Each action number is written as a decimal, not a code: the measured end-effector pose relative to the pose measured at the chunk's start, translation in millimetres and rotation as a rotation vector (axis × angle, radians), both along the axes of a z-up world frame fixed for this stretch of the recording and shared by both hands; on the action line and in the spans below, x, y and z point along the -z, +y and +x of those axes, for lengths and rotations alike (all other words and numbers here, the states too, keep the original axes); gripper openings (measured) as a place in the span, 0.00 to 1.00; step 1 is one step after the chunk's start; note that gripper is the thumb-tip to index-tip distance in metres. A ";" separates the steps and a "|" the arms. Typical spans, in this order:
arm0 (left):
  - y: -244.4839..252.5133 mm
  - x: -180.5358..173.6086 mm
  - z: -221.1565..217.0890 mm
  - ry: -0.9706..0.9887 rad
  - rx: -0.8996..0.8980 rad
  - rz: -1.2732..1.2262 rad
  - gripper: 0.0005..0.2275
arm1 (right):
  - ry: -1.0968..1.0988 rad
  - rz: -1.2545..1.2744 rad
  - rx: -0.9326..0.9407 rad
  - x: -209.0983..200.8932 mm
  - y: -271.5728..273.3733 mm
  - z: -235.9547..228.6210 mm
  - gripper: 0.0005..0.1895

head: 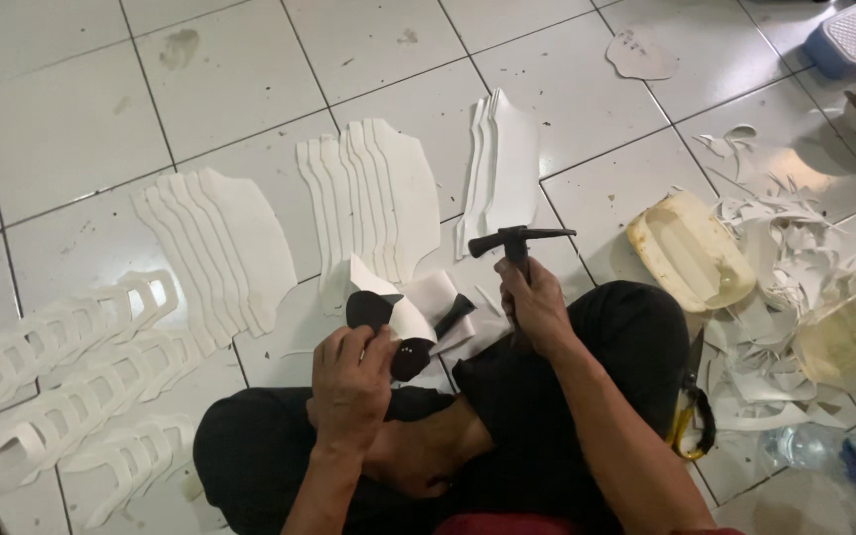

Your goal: The person sits on the floor and uses a hammer to shape white foam pieces against a curved metal mold. They repeatedly pick up foam sheets, place them on the mold, and strike them with the hammer to form a specific shape.

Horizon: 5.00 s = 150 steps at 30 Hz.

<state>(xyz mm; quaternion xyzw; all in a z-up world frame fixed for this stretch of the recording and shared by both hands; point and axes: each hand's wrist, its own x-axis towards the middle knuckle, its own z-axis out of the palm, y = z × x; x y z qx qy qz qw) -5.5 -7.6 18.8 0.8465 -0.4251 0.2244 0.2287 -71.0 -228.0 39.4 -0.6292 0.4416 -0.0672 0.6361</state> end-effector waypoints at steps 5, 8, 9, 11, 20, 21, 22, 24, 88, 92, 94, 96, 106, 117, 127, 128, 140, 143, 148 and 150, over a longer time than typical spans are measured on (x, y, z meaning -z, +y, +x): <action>-21.9 -16.2 -6.3 0.058 0.048 -0.119 0.04 | 0.064 0.372 0.279 65.6 -27.0 11.8 0.11; -31.5 -37.0 -10.0 0.057 0.101 -0.151 0.05 | 0.148 0.423 0.228 70.5 -31.5 15.7 0.10; -34.0 -45.7 -10.1 0.036 0.140 -0.140 0.07 | 0.195 0.415 0.166 70.2 -32.7 17.9 0.09; -35.5 -58.6 -11.9 0.025 0.166 -0.134 0.07 | 0.253 0.367 0.124 72.6 -31.3 18.6 0.10; -32.5 -102.7 -34.0 0.166 0.265 -0.188 0.08 | -0.233 -0.268 -0.062 30.8 -6.3 -30.3 0.20; -29.7 -100.4 -36.5 0.306 0.283 -0.185 0.10 | -0.427 -0.194 -0.157 20.5 -2.1 -41.4 0.22; -31.4 -100.6 -37.1 0.308 0.285 -0.183 0.10 | -0.425 -0.193 -0.155 8.8 0.7 -54.1 0.22; -32.1 -100.8 -40.6 0.779 0.331 -0.137 0.10 | -0.588 -0.106 -0.669 -14.2 9.1 -81.1 0.56; -10.1 9.3 -89.5 1.880 0.027 -0.212 0.09 | -0.446 -0.294 0.085 -19.1 -102.6 9.2 0.23; 2.2 46.5 -99.5 1.777 -0.021 -0.193 0.07 | 0.032 -0.513 0.037 44.5 -143.4 23.1 0.16; 6.4 50.7 -92.8 1.868 -0.094 -0.316 0.09 | 0.148 -0.704 -0.073 60.0 -132.5 28.7 0.18; 12.4 56.0 -88.0 1.955 0.024 -0.479 0.07 | 0.564 -0.435 -0.659 49.5 -95.4 25.0 0.17; 56.1 7.5 48.7 1.403 -0.140 -0.571 0.06 | 0.736 -0.564 -1.007 90.2 -32.2 40.0 0.32; 39.1 133.0 139.5 0.960 -0.689 0.071 0.12 | 0.782 -0.492 -0.831 121.1 -36.4 52.8 0.20; 41.6 163.5 191.3 0.693 -0.901 0.242 0.14 | 0.793 -0.512 -0.907 94.7 -19.6 72.1 0.23; 44.0 170.3 196.3 0.752 -0.923 0.173 0.15 | 0.795 -0.508 -0.912 84.8 -14.7 75.8 0.23; 45.3 151.1 186.7 0.951 -0.752 -0.382 0.13 | 0.789 -0.517 -0.871 71.7 -5.2 79.7 0.27; 51.6 142.7 177.3 1.038 -0.707 -0.633 0.15 | 0.748 -0.497 -0.808 76.7 -8.1 73.3 0.27; 56.0 87.8 138.9 1.199 -0.514 -1.039 0.13 | 0.747 -0.500 -0.754 79.6 -10.8 68.3 0.29; 59.4 57.9 119.1 1.324 -0.384 -1.288 0.16 | 0.798 -0.509 -0.788 55.8 2.5 67.9 0.33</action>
